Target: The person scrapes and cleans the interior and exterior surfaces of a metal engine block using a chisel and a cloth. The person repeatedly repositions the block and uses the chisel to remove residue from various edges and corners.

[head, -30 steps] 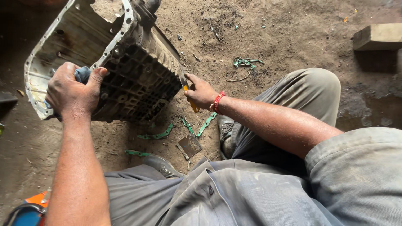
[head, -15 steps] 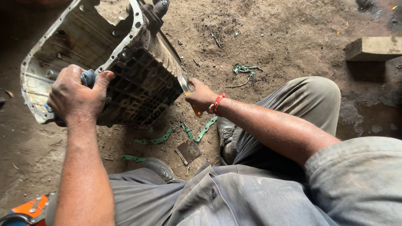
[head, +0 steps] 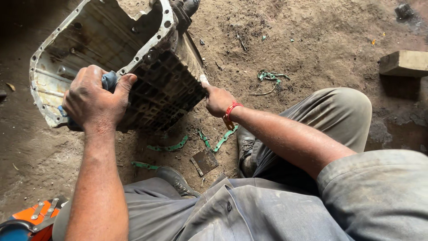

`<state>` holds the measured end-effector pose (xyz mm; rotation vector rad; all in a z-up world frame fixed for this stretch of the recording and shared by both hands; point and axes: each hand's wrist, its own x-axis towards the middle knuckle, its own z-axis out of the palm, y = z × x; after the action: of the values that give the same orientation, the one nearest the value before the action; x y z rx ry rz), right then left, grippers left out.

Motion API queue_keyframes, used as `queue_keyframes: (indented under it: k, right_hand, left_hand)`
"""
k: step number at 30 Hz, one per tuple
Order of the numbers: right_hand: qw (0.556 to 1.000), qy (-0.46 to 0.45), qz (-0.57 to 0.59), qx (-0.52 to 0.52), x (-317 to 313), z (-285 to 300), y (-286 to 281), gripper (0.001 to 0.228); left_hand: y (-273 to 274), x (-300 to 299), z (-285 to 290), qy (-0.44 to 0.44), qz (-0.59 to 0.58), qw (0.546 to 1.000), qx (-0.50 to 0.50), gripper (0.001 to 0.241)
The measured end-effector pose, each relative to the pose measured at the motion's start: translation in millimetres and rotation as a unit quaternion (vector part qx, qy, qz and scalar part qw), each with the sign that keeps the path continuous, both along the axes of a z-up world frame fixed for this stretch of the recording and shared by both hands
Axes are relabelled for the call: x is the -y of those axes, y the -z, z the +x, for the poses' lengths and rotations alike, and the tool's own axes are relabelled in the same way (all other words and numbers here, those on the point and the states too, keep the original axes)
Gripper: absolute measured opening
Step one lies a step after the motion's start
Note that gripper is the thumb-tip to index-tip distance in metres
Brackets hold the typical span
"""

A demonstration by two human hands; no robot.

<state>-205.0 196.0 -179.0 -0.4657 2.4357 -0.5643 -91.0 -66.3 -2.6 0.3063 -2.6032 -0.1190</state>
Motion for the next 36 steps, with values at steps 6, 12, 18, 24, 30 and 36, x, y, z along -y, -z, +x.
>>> queue_keyframes:
  k: [6,12,18,24,30,36]
  right_hand:
    - [0.999,0.012,0.027,-0.024,-2.7,-13.0,-16.2,0.053]
    - [0.969,0.099,-0.176,-0.143,-8.9,-58.4,16.7,0.055]
    - [0.97,-0.019,-0.207,-0.123,-25.2,-35.7,57.0,0.054]
    - [0.969,-0.193,-0.143,-0.062,-40.4,-11.5,19.8,0.045]
    - [0.965,-0.122,-0.216,-0.086,-47.3,13.5,-14.4,0.048]
    - [0.983,0.022,-0.166,-0.073,-51.9,-13.9,-64.2,0.041]
  left_hand:
    - [9.1,5.9,-0.1,-0.004,-0.021,1.0,-0.002,0.06]
    - [5.1,-0.4,-2.2,-0.001,-0.008,1.0,-0.017,0.061]
    - [-1.8,1.0,-9.0,-0.035,0.046,0.998,0.031,0.064]
    - [-25.8,-9.1,-15.9,-0.053,0.055,0.997,0.027,0.064]
    - [-33.3,-5.1,-25.1,-0.107,0.139,0.975,0.135,0.068]
    - [-35.3,-3.3,-28.3,-0.131,0.139,0.968,0.163,0.064]
